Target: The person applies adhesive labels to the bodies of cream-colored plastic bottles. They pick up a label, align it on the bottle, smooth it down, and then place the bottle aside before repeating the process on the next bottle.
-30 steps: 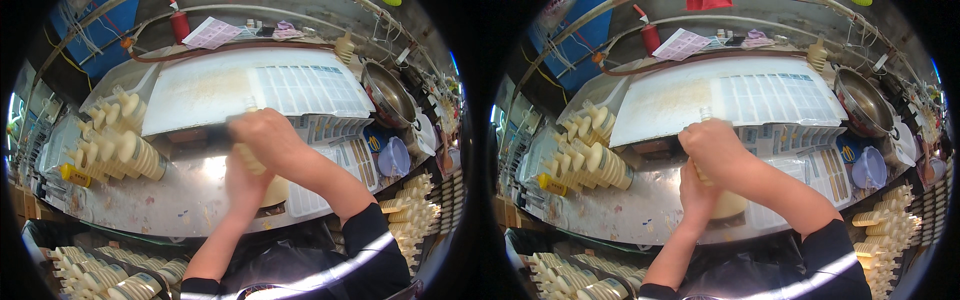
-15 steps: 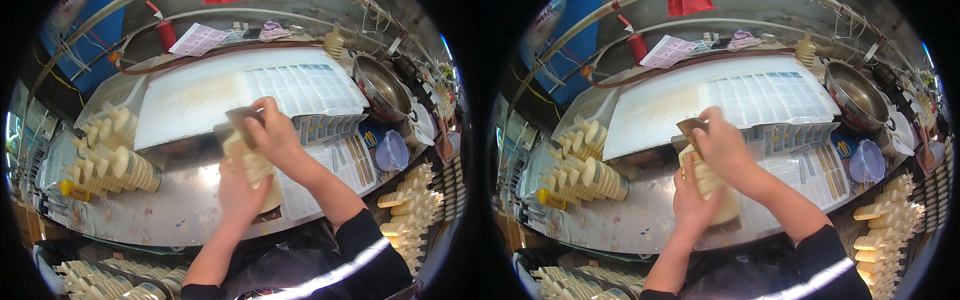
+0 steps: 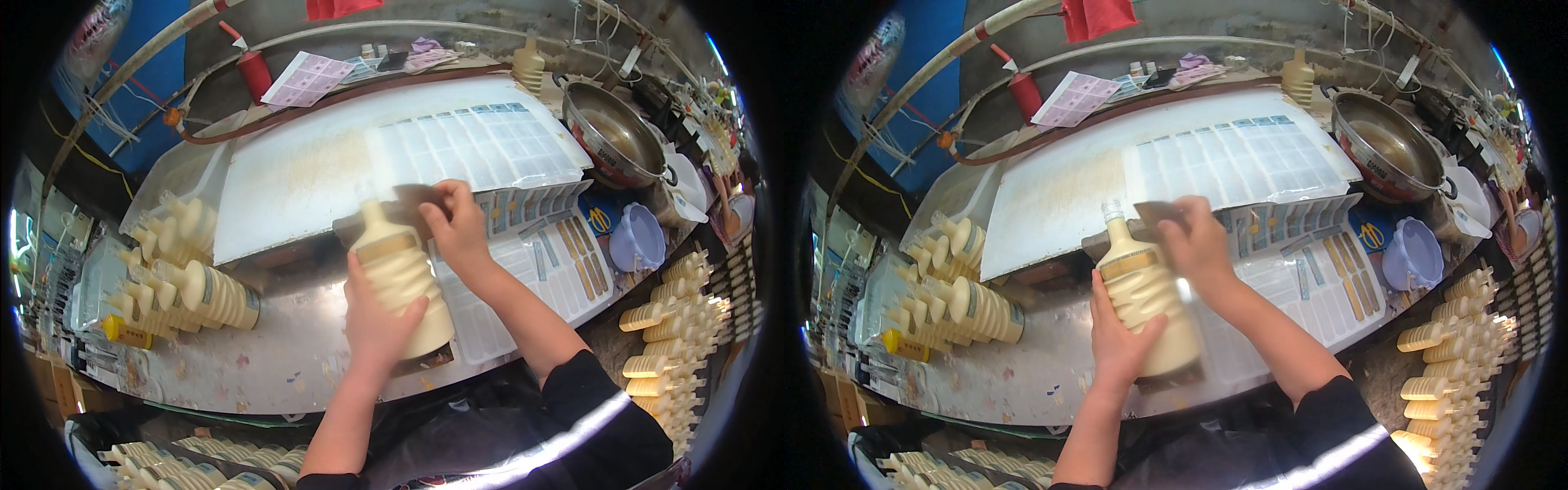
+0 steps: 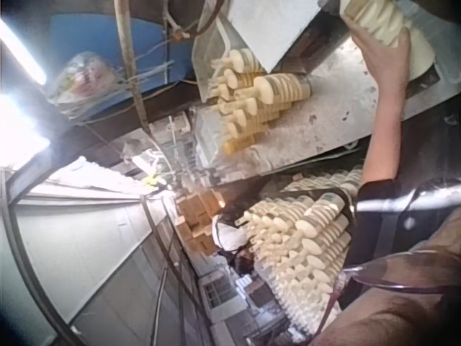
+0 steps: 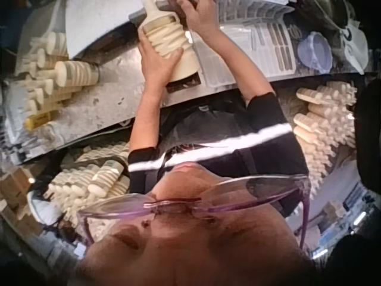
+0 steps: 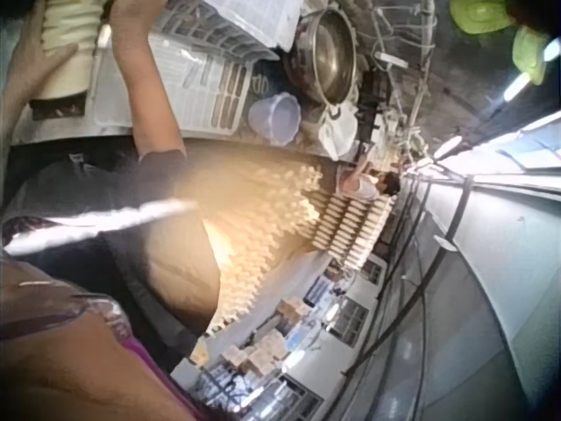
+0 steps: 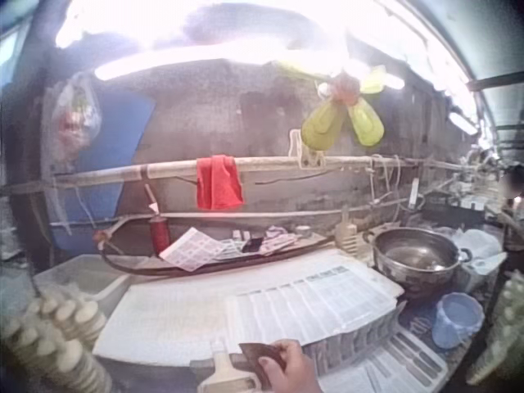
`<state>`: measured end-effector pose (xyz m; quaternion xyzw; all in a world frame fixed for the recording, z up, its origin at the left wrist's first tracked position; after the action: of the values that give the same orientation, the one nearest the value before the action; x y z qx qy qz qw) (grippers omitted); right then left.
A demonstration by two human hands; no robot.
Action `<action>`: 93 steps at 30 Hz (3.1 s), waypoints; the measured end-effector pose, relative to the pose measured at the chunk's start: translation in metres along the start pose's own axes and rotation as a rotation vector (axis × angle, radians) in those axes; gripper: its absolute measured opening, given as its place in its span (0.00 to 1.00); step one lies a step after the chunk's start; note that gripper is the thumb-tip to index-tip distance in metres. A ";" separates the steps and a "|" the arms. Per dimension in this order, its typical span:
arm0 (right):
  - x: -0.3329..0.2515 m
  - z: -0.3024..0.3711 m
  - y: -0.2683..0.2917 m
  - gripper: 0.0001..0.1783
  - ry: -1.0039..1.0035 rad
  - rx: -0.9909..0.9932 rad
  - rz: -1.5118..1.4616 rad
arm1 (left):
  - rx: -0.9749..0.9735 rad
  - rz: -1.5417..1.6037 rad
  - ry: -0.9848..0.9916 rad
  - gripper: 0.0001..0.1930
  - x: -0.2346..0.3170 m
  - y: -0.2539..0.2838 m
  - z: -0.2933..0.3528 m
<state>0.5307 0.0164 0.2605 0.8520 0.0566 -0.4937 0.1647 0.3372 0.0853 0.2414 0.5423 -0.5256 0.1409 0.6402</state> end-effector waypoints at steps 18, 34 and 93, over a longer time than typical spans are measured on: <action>-0.140 0.071 -0.066 0.09 0.828 -0.445 0.324 | -0.084 -0.210 -0.165 0.35 -0.015 -0.015 0.004; -0.010 0.027 0.039 0.17 0.054 -0.018 0.230 | 0.041 -0.105 -0.077 0.59 0.016 0.000 0.003; 0.086 -0.186 0.176 0.18 0.024 -0.022 0.671 | 0.137 0.141 0.081 0.51 -0.013 0.002 0.037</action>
<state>0.7733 -0.0917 0.3112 0.8271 -0.2197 -0.4012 0.3266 0.3115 0.0599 0.2265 0.5402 -0.5252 0.2433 0.6109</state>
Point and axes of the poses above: each hand's wrist, its own z-axis away from the middle knuckle, its own y-axis out of the back of the hand, x = y × z, the point moved 7 cm from there along -z, towards the middle knuckle, and after that the axes turned 11 degrees about x, right-handed, at the moved point
